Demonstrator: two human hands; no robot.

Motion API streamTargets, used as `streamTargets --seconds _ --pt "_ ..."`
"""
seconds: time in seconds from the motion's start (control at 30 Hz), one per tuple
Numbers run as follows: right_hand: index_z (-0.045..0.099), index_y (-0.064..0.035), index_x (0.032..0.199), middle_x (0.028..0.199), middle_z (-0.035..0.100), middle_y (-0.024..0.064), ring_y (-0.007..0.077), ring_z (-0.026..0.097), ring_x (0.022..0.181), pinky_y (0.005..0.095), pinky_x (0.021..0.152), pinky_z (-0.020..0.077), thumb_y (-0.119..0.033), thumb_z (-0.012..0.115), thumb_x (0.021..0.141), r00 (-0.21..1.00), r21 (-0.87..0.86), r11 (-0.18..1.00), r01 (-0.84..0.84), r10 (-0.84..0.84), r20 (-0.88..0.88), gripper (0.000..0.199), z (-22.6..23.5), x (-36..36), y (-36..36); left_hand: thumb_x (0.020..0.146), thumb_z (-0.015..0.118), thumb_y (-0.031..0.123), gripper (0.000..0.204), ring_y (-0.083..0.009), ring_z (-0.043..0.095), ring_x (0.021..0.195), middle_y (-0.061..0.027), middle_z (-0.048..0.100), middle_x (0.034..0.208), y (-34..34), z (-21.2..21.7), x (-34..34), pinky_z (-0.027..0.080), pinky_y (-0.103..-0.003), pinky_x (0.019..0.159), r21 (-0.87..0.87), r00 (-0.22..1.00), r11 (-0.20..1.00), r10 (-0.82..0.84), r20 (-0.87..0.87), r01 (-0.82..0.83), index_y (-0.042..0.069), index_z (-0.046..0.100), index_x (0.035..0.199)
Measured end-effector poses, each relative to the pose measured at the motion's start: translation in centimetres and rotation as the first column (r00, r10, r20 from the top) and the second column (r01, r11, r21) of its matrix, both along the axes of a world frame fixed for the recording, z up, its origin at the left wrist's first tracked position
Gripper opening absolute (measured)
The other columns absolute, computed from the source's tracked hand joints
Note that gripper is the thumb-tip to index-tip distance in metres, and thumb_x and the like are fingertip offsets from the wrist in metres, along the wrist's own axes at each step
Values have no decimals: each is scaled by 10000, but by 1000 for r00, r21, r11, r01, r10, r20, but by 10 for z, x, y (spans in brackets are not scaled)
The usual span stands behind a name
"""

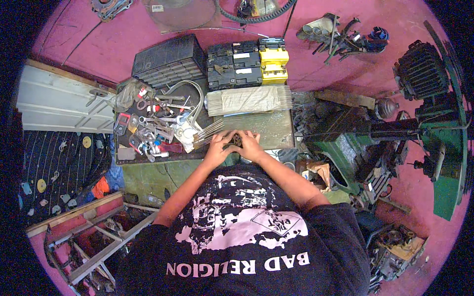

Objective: The person cleans a bundle of thin metal rods by hand using a cloth. They repeatedly wipe the rods on a workbench in a workshop, handling them one by one or in small groups to remove surface residue.

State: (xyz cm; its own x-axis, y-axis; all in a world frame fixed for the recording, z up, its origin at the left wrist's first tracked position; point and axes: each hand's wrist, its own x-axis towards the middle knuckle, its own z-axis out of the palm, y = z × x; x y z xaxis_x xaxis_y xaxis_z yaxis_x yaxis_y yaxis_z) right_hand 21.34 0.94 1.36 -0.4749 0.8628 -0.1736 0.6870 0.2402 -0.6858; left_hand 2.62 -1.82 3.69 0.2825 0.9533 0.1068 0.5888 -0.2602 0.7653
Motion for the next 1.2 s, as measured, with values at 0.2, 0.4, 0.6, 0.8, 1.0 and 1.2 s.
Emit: streamTargets --seconds 0.2,0.4,0.6,0.8,1.0,1.2 --pt "459 -65 1374 1281 586 159 333 476 1258 605 1011 262 -370 703 846 997 42 999 -1 -2 78 657 -9 -7 2 1031 395 440 593 -394 413 1275 -184 388 1497 -6 -2 6 317 -490 1066 -39 1000 999 7 -24 -8 212 282 1567" --pt "442 -43 1368 1263 578 170 351 480 1235 606 1010 266 -334 671 864 1000 62 998 -12 11 11 625 -3 -10 3 1058 211 485 639 -409 304 1358 -198 235 1586 -5 9 11 210 -530 1121 -105 999 994 -4 -47 -1 145 150 1595" --pt "487 -41 1327 1289 537 172 355 452 1247 568 1004 264 -256 643 868 1000 88 996 6 -7 2 530 6 -15 2 1051 240 512 675 -420 300 1366 -218 255 1576 -5 2 11 197 -514 1139 -87 999 995 51 -9 -52 97 184 1582" --pt "501 -34 1306 1275 538 218 375 458 1237 551 1018 264 -208 649 855 1000 44 999 18 -18 -4 505 12 -14 5 1036 378 477 638 -390 386 1292 -195 365 1521 -5 1 10 268 -490 1106 -43 990 989 137 -40 -139 114 290 1553" --pt "499 -36 1317 1303 543 209 360 455 1255 557 1029 255 -211 636 875 999 84 996 -27 29 -20 494 17 -12 8 1033 435 410 542 -378 404 1285 -191 429 1468 -4 10 6 290 -478 1097 -41 993 996 85 85 -82 121 424 1491" --pt "530 -55 1270 1256 613 138 319 491 1265 608 1037 255 -267 625 905 997 136 988 -74 72 16 433 3 -8 9 1040 428 383 489 -373 469 1247 -191 514 1396 -5 -2 3 313 -450 1077 8 994 995 100 50 -101 62 538 1392"
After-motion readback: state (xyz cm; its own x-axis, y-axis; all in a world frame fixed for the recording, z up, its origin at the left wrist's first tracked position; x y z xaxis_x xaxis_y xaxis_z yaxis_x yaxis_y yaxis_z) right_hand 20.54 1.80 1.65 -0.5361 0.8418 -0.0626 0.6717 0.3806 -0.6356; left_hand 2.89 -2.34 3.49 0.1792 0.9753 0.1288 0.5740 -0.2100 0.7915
